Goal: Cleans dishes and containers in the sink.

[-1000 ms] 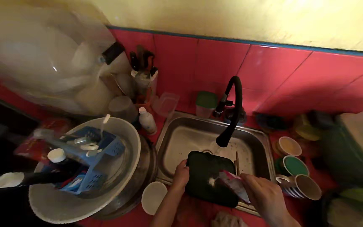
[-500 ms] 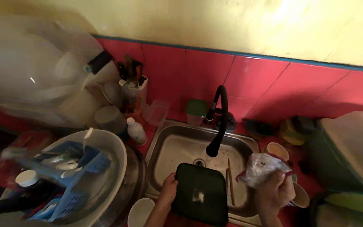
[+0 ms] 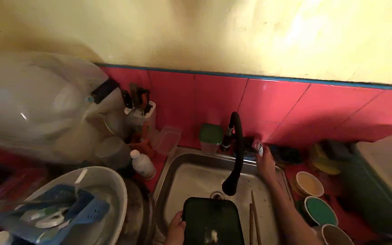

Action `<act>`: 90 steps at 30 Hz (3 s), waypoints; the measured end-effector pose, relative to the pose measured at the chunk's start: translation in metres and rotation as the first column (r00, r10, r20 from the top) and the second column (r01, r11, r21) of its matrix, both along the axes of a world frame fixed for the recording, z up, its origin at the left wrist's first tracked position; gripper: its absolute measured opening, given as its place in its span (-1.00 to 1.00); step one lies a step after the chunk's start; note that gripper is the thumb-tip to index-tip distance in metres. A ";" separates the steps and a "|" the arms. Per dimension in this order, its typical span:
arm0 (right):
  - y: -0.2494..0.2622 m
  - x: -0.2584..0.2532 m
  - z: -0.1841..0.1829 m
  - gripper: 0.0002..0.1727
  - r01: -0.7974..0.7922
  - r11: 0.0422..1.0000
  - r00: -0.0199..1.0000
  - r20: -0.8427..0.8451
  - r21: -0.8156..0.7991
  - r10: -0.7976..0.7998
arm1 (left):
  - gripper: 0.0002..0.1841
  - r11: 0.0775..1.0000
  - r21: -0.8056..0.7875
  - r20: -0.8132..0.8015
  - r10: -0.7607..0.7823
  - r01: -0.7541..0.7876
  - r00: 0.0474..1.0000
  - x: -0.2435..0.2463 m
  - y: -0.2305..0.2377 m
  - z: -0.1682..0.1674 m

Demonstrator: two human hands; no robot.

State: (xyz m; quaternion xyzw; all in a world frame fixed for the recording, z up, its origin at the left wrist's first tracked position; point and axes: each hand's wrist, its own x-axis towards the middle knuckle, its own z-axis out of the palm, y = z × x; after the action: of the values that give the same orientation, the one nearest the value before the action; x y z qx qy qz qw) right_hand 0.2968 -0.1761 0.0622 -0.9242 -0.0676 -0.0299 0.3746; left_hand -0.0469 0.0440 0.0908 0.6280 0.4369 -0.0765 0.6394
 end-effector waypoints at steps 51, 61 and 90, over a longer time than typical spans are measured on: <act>0.086 -0.199 -0.048 -0.35 -0.851 0.442 0.488 -0.119 -0.282 0.865 | -0.50 0.758 -0.491 0.152 0.560 -0.429 0.815 0.063 -0.023 -0.052; 0.093 -0.180 -0.047 -0.27 -0.698 0.650 0.710 -0.177 -0.300 0.682 | -0.50 0.752 -0.545 0.130 0.512 -0.370 0.849 0.073 -0.041 -0.052; 0.063 -0.179 -0.051 -0.29 -0.750 0.595 0.661 -0.306 -0.289 0.685 | -0.49 0.835 -0.393 0.129 0.466 -0.386 0.876 0.055 -0.004 -0.051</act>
State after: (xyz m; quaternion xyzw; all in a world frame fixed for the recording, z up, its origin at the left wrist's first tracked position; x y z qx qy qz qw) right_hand 0.1177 -0.1128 0.0115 -0.8717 -0.4085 0.2135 0.1663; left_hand 0.0080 0.0399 0.0397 0.3929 0.4720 0.0607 0.7869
